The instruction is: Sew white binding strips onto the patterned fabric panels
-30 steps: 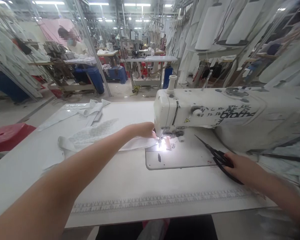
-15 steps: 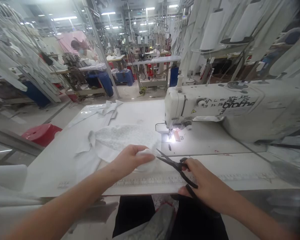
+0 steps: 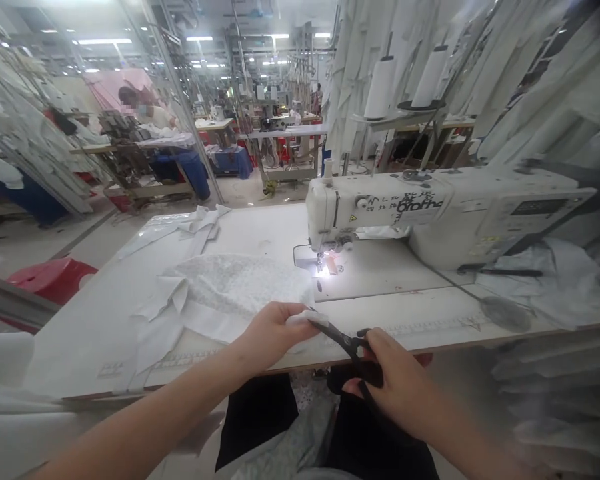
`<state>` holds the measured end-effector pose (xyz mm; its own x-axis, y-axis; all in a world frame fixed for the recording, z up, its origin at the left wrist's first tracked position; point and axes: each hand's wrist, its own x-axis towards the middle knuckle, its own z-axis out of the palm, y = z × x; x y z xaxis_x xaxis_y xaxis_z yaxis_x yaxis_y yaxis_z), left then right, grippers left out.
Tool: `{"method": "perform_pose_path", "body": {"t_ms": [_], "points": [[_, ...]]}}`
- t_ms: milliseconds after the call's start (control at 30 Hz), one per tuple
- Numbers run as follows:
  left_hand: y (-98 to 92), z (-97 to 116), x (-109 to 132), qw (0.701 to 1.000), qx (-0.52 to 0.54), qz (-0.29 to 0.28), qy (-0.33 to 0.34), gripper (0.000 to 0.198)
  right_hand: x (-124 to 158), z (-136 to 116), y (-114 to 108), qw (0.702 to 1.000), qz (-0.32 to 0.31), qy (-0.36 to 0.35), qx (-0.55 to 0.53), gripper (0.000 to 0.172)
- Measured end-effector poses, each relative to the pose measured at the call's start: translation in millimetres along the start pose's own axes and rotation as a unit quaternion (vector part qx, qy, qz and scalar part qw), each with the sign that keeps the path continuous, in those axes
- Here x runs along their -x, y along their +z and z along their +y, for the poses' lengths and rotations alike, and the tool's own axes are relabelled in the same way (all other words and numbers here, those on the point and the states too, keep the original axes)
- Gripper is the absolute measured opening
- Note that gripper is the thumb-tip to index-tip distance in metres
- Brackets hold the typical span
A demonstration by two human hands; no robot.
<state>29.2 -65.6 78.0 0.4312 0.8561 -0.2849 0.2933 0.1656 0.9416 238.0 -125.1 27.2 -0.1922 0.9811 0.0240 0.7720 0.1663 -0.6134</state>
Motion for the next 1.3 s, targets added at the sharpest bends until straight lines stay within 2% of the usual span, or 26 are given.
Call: {"method": "perform_pose_path", "body": {"t_ms": [133,200,300,333,400,567,633,733,800,900,1033,1133,1200,1300], "points": [[9.5,-8.7,-5.7,0.995,0.058,-0.052,-0.067,0.028,11.9,14.1,11.0,0.994,-0.022,0.023,-0.109,0.024],[9.3,-12.7,-10.3,0.988,0.088,-0.084,-0.096,0.030,12.4,18.0,9.4,0.984,0.009,0.032,-0.174,0.027],[6.9,-15.2,-16.3,0.969,0.186,-0.121,-0.105,0.024,5.7,14.5,-0.7,0.973,0.055,0.054,-0.215,0.021],[6.7,-15.1,-17.6,0.962,0.219,-0.128,-0.100,0.020,2.0,10.7,-4.2,0.972,0.062,0.047,-0.223,0.018],[7.8,-14.4,-19.2,0.954,0.251,-0.133,-0.094,0.015,-6.7,0.6,-8.9,0.970,0.072,0.013,-0.231,0.023],[12.8,-19.1,-22.6,0.966,0.222,-0.100,-0.089,0.017,-26.2,-22.4,-3.4,0.971,0.109,-0.072,-0.199,0.010],[13.1,-24.5,-24.4,0.972,0.202,-0.083,-0.085,0.013,-29.7,-25.7,2.9,0.970,0.119,-0.085,-0.193,0.012],[13.3,-31.7,-25.0,0.981,0.161,-0.086,-0.070,0.012,-31.1,-24.3,10.9,0.964,0.132,-0.059,-0.223,0.013],[14.5,-33.9,-23.6,0.985,0.133,-0.101,-0.037,0.014,-30.5,-20.6,11.1,0.957,0.137,-0.029,-0.252,0.012],[16.7,-34.9,-20.9,0.991,0.098,-0.090,0.012,0.021,-26.2,-12.4,-1.1,0.967,0.086,-0.014,-0.241,0.017],[15.3,-37.5,-18.3,0.994,0.089,-0.065,0.011,0.025,-11.3,1.6,-29.1,0.994,-0.037,0.013,-0.103,0.028],[13.5,-40.1,-15.7,0.996,0.066,-0.055,0.013,0.025,0.9,9.7,-40.9,0.994,-0.099,0.040,-0.014,0.031],[14.1,-41.1,-13.4,0.997,0.044,-0.057,0.006,0.025,6.0,11.5,-42.8,0.991,-0.126,0.039,0.012,0.033],[16.3,-40.8,-9.5,0.997,0.030,-0.062,-0.024,0.026,9.1,10.0,-42.3,0.990,-0.131,0.033,0.035,0.035]]}}
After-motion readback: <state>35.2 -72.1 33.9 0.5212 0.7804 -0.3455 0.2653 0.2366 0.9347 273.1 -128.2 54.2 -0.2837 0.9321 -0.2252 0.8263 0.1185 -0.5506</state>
